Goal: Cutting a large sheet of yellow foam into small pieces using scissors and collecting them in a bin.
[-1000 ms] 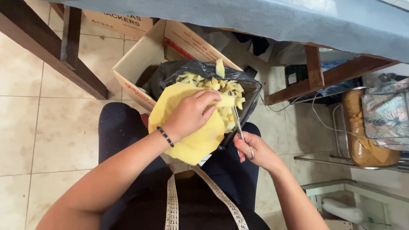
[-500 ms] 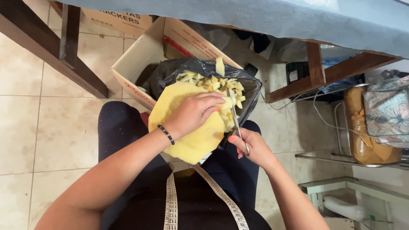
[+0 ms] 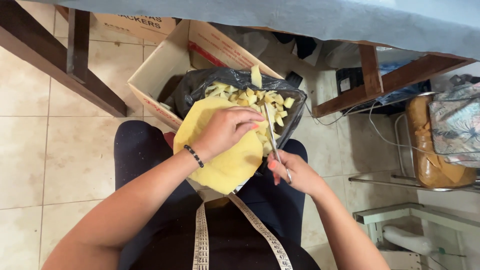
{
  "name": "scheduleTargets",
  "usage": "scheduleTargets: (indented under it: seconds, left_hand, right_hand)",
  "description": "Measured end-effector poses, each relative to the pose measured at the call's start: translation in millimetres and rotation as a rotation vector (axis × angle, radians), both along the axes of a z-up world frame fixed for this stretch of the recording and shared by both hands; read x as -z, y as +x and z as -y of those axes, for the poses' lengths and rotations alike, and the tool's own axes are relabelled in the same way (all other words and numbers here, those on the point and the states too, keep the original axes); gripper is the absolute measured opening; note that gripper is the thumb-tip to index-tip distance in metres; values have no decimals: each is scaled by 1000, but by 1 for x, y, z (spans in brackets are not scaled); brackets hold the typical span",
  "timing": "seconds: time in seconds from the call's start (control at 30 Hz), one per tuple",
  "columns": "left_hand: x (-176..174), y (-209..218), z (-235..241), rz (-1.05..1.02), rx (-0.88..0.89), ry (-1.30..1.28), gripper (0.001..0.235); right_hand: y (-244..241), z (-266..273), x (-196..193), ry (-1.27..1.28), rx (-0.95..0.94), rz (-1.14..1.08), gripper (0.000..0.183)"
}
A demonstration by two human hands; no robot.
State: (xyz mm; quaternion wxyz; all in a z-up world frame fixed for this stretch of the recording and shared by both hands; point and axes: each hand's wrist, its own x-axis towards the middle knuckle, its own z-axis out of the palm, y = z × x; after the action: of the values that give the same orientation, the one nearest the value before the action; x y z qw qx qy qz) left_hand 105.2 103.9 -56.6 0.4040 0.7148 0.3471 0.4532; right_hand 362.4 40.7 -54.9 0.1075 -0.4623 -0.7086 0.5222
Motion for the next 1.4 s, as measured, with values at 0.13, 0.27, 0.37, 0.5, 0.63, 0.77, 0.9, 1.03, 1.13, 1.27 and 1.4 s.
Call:
scheduleTargets:
  seconds: [0.13, 0.27, 0.37, 0.5, 0.63, 0.77, 0.9, 1.03, 1.13, 1.27, 1.4]
  left_hand:
    - [6, 1, -1, -30, -41, -21, 18]
    - [10, 2, -3, -39, -113, -104, 15]
    - [0, -2, -1, 130, -94, -332, 18]
    - [2, 2, -2, 146, -129, -368, 15]
    - [-1, 6, 3, 108, -120, -366, 15]
    - [-1, 3, 2, 89, -140, -348, 17]
    - [6, 7, 1, 12, -164, -295, 19]
    - [7, 11, -1, -62, -217, -228, 20]
    - [15, 13, -2, -151, -208, -129, 25]
    - [3, 11, 5, -290, -110, 16, 42]
    - [-3, -14, 4, -389, -82, 114, 48]
  right_hand:
    - [3, 4, 3, -54, 179, -14, 28]
    - [11, 5, 8, -94, 235, -29, 25]
    - [24, 4, 8, -119, 139, -95, 29]
    - [19, 5, -7, -90, -72, -28, 56]
    - [2, 2, -4, -45, -89, -15, 45]
    - [-4, -1, -1, -43, 58, 1, 35]
    - [0, 2, 1, -80, 132, 2, 32]
    - [14, 1, 6, -174, 157, -110, 30]
    - [22, 4, -3, -201, 85, -144, 50]
    - [29, 15, -3, -141, 130, -99, 73]
    - [27, 32, 1, 11, 135, 2, 54]
